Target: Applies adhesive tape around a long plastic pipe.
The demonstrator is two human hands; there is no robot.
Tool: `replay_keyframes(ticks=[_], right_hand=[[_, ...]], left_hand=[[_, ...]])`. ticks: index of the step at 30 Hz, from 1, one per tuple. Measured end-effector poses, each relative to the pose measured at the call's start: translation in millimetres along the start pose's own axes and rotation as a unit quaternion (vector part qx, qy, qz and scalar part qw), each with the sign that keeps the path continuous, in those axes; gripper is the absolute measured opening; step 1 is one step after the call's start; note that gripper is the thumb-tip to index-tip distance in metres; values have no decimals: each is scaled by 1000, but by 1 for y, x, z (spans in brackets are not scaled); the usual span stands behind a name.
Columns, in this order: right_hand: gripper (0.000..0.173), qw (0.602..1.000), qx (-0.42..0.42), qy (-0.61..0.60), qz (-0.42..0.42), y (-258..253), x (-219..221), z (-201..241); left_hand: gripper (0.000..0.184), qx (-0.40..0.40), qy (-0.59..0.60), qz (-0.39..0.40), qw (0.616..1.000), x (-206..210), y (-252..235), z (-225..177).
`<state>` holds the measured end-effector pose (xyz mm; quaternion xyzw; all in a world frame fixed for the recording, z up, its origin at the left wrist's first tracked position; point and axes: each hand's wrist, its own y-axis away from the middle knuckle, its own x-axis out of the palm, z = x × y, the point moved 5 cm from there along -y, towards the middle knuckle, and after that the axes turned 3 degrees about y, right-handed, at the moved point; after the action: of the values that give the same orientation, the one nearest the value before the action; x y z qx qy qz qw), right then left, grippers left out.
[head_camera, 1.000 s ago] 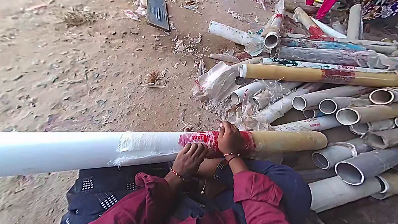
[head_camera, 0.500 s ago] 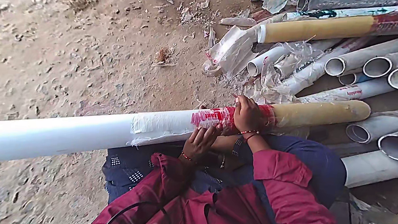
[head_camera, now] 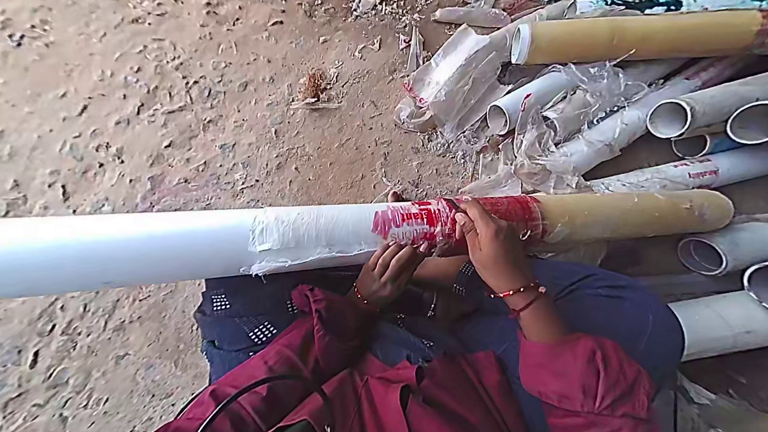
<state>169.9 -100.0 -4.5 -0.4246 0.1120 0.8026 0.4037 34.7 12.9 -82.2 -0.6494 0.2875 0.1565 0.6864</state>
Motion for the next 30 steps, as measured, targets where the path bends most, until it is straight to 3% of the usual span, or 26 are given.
replay_keyframes(ticks=[2, 5, 7, 9, 12, 14, 15, 17, 20, 30], right_hand=[[21, 978, 84, -189, 27, 6, 5, -6], [32, 827, 204, -523, 43, 13, 10, 0], [38, 771, 199, -603, 41, 14, 10, 6], [37, 774, 171, -609, 27, 13, 8, 8], [21, 888, 117, -444, 7, 10, 5, -2], [20, 973, 57, -225, 2, 10, 3, -12], [22, 995, 21, -95, 4, 10, 1, -13], [21, 995, -61, 78, 19, 12, 0, -6], [20, 970, -154, 187, 32, 15, 7, 3], [19, 927, -275, 248, 57, 14, 6, 10]], left_hand=[[9, -4, 11, -7, 1000, 0, 0, 0], [9, -6, 6, 9, 1000, 2, 0, 0], [11, -7, -10, 15, 1000, 2, 0, -1], [18, -14, -38, 26, 999, 1, -2, -3], [19, -44, -45, 55, 996, -2, -7, -4], [14, -60, -24, 61, 996, -4, -7, -4], [13, -66, -14, 60, 996, -4, -7, -4], [14, -69, 0, 52, 996, -3, -8, -3], [15, -62, 12, 39, 997, -4, -9, -2], [20, -63, 21, 64, 996, -3, -9, -3]])
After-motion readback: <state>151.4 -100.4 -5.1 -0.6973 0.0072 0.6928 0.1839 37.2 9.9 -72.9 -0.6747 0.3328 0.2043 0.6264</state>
